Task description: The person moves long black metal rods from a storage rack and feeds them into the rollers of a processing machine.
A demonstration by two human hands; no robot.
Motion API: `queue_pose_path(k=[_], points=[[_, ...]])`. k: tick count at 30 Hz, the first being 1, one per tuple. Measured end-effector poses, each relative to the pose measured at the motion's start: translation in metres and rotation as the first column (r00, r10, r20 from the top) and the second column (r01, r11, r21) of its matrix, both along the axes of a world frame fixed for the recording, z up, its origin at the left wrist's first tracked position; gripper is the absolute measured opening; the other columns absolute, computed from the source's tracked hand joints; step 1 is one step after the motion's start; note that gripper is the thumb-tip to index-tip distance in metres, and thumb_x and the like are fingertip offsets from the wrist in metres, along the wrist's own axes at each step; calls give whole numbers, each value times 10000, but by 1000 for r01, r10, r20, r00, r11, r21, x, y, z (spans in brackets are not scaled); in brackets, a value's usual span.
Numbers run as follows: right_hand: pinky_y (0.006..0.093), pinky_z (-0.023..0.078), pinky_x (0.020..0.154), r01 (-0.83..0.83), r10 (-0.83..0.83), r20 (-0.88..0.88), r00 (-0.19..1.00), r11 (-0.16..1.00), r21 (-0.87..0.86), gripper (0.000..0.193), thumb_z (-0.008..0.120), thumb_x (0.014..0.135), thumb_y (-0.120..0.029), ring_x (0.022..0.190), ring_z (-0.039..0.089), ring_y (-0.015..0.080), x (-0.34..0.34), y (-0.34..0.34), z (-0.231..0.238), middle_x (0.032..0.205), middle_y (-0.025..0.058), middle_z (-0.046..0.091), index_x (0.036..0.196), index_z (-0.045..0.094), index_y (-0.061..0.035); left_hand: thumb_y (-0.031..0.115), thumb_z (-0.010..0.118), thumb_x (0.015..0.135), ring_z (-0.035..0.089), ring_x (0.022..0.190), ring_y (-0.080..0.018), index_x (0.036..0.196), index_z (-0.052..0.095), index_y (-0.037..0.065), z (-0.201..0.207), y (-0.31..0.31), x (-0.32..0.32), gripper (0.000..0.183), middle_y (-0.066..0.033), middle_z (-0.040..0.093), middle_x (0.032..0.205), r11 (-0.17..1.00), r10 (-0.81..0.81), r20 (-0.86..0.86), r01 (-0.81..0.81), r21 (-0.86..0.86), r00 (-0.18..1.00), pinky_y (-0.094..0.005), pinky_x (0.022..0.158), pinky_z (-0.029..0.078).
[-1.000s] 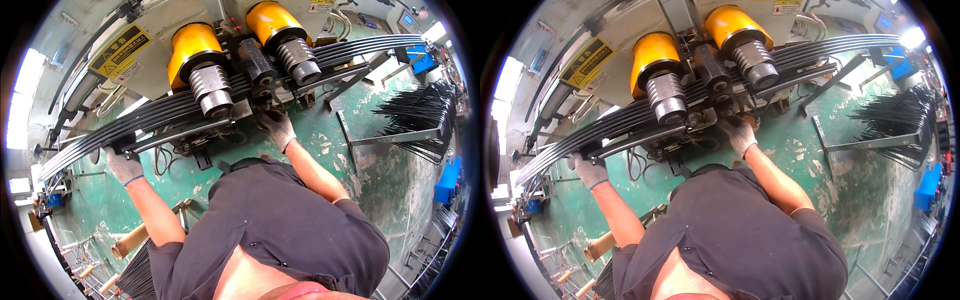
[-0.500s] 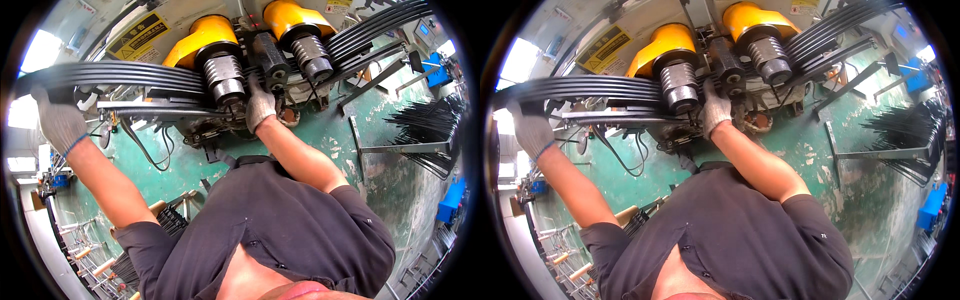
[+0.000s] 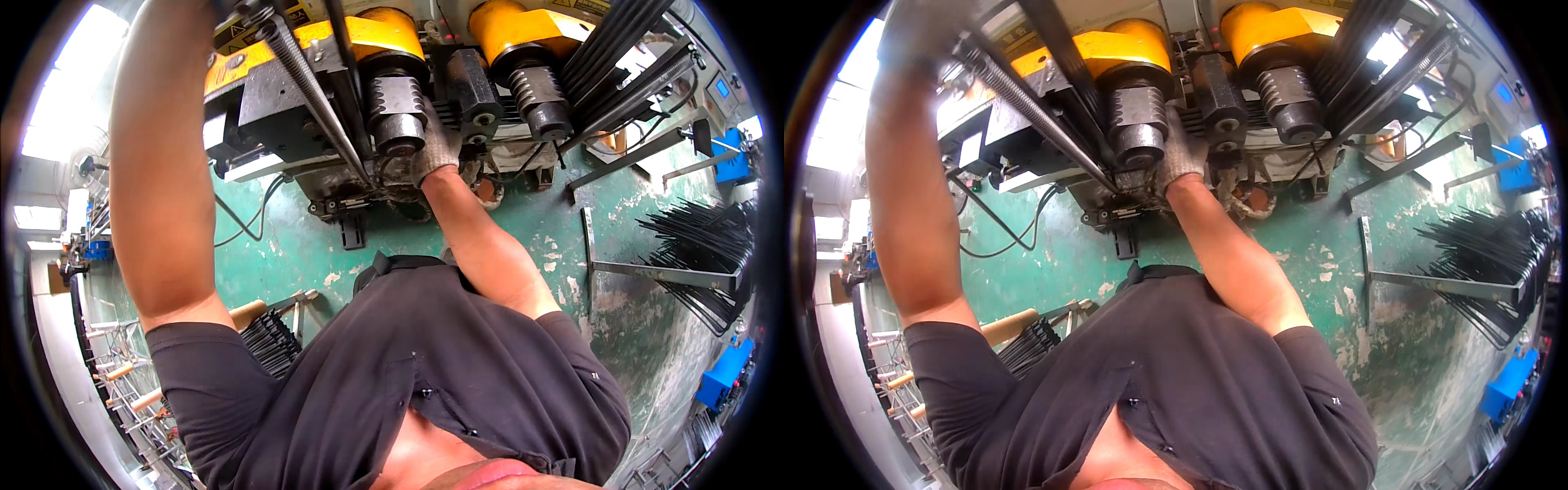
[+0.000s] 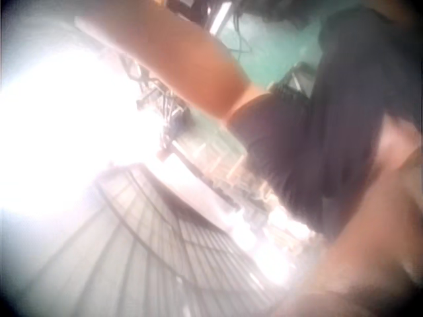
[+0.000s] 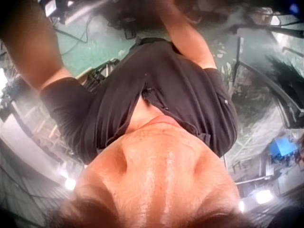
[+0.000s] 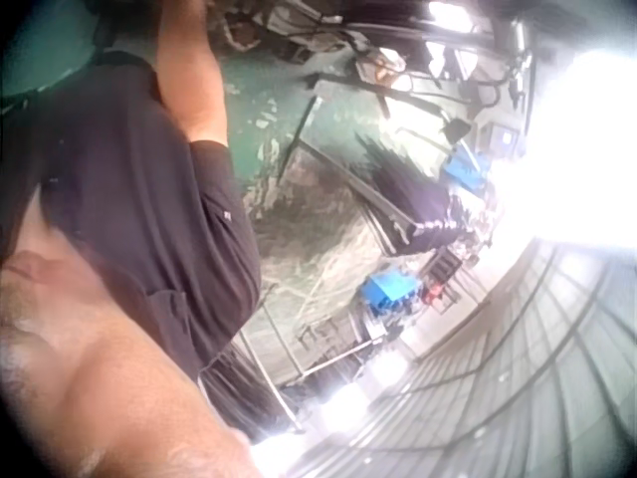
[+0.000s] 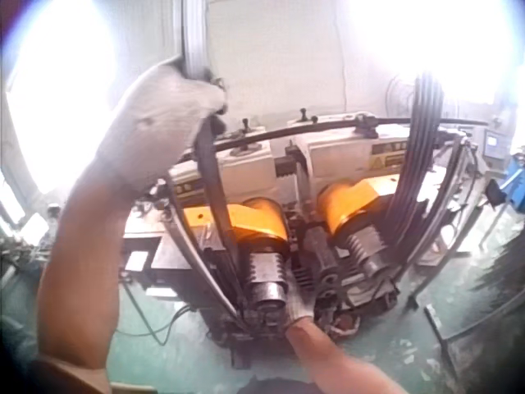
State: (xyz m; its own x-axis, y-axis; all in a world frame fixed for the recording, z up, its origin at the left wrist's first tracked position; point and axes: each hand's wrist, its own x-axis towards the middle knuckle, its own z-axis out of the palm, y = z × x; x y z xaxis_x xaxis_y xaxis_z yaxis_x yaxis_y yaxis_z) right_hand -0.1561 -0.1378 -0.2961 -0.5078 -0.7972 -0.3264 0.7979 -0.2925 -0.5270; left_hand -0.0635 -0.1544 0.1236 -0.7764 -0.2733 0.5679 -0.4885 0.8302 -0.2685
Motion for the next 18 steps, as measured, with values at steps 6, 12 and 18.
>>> queue_pose_path(k=[6, 12, 18], points=[[356, 542, 1000, 70, -70, -77, 995, 998, -5, 359, 362, 1122, -259, 1133, 674, 216, -11, 0, -6, 1294, 78, 665, 1396, 537, -108, 55, 592, 873, 692, 719, -286, 798, 723, 41, -17, -36, -5, 152, -160, 687, 774, 752, -216, 100, 231, -618, 971, -373, 667, 563], [336, 548, 971, 52, -55, -145, 988, 998, -26, 349, 397, 1115, -242, 1087, 689, 197, -11, 3, -7, 1267, 74, 678, 1384, 561, -93, 55, 623, 854, 715, 768, -291, 840, 754, 52, -19, -24, -5, 132, -165, 708, 812, 916, -204, 1, 192, -352, 979, -364, 722, 586], [350, 569, 926, 103, -93, -181, 979, 993, 49, 355, 461, 1095, -253, 1065, 707, 201, -11, 2, -4, 1237, 81, 698, 1368, 574, -56, 49, 644, 832, 733, 804, -304, 861, 767, 49, -21, -31, -8, 127, -166, 725, 833, 874, -97, -9, 80, -479, 995, -369, 745, 601]])
